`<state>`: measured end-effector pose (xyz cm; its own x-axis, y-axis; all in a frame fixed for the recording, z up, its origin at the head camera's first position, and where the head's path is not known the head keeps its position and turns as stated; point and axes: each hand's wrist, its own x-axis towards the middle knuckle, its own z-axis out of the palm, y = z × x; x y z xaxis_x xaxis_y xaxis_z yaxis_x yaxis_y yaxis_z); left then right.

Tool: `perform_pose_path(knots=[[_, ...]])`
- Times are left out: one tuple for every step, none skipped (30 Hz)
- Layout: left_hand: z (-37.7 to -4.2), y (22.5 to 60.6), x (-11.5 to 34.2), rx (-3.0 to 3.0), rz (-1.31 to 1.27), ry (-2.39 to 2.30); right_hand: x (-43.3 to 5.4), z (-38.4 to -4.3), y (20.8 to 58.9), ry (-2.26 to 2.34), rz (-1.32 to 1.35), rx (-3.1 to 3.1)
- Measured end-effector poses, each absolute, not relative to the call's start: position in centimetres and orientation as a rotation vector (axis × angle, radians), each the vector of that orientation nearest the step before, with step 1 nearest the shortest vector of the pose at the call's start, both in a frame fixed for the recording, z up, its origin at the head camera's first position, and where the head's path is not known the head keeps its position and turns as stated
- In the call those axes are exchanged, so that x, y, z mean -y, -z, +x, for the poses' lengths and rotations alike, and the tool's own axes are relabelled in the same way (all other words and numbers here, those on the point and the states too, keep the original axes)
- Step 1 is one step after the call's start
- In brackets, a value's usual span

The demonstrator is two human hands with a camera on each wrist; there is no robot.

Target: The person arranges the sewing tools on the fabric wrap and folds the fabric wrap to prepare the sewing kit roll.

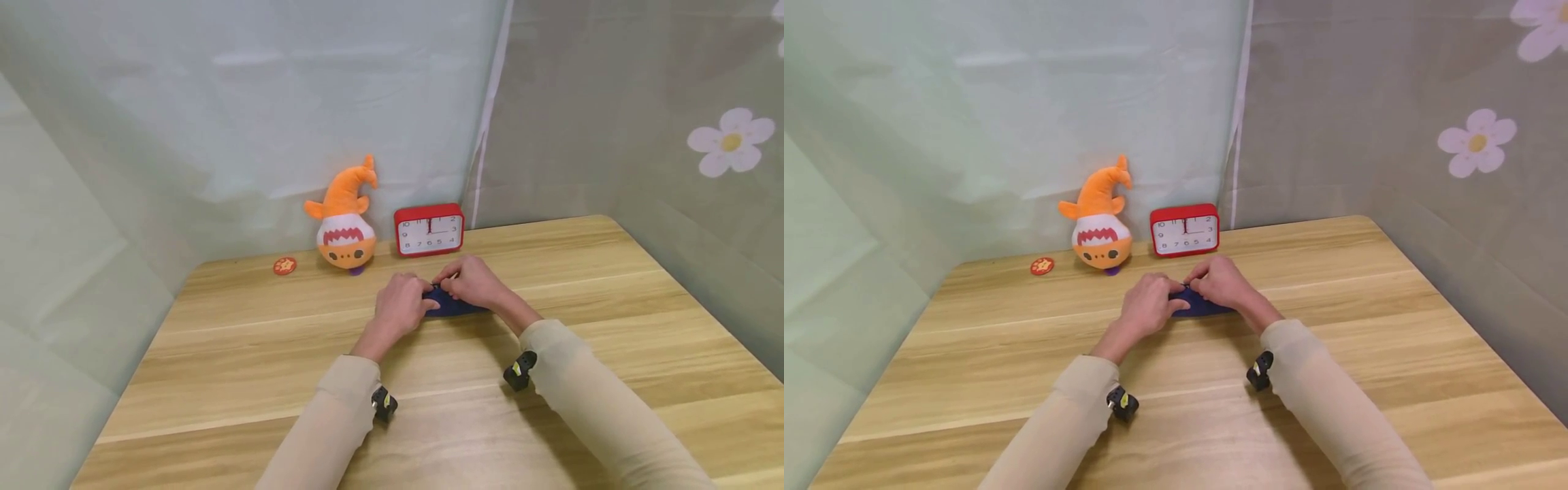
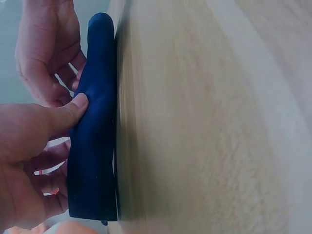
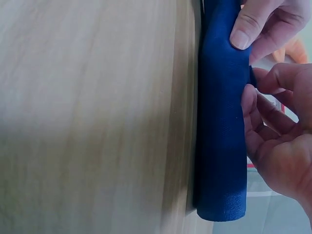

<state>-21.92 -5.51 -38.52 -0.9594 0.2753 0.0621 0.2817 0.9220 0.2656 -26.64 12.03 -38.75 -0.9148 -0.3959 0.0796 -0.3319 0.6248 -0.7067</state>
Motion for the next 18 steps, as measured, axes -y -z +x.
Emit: perform_pose_path(knots=[[-21.94,38.51,5.49,3.057,-0.437,0.434,-12.00,-26.63,38.72,1.175,-0.623,-2.759],[-21.96,38.51,5.45,3.058,-0.432,0.443,-11.98,-26.62,38.70,1.177,-0.628,-2.762],[-21.97,38.51,5.44,3.058,-0.428,0.450,-11.96,-26.61,38.67,1.179,-0.631,-2.766],[-21.95,38.53,5.41,3.060,-0.420,0.462,-11.91,-26.60,38.70,1.180,-0.636,-2.769],[-21.93,38.57,5.40,3.061,-0.414,0.468,-11.89,-26.63,38.78,1.176,-0.644,-2.775],[-21.92,38.60,5.38,3.059,-0.408,0.479,-11.86,-26.63,38.80,1.172,-0.651,-2.783],[-21.90,38.61,5.34,3.059,-0.404,0.488,-11.83,-26.63,38.84,1.166,-0.657,-2.793],[-21.88,38.62,5.32,3.058,-0.400,0.494,-11.83,-26.63,38.89,1.162,-0.658,-2.798],[-21.87,38.64,5.31,3.056,-0.394,0.500,-11.83,-26.63,38.92,1.158,-0.658,-2.804],[-21.84,38.65,5.29,3.051,-0.390,0.507,-11.84,-26.62,38.95,1.154,-0.656,-2.807],[-21.83,38.69,5.30,3.045,-0.386,0.507,-11.85,-26.59,38.96,1.148,-0.653,-2.810],[-21.81,38.73,5.30,3.036,-0.381,0.511,-11.87,-26.55,38.96,1.150,-0.641,-2.809],[-21.77,38.77,5.32,3.027,-0.376,0.511,-11.90,-26.52,38.98,1.152,-0.627,-2.804],[-21.72,38.86,5.35,3.016,-0.369,0.506,-11.94,-26.49,39.00,1.154,-0.620,-2.798],[-21.66,38.95,5.40,3.004,-0.359,0.506,-11.99,-26.47,39.03,1.157,-0.614,-2.792],[-21.55,39.03,5.46,2.992,-0.354,0.502,-12.07,-26.42,39.07,1.164,-0.611,-2.781],[-21.45,39.13,5.53,2.978,-0.350,0.499,-12.19,-26.38,39.10,1.173,-0.614,-2.771],[-21.31,39.20,5.62,2.966,-0.349,0.501,-12.35,-26.32,39.12,1.186,-0.614,-2.757]])
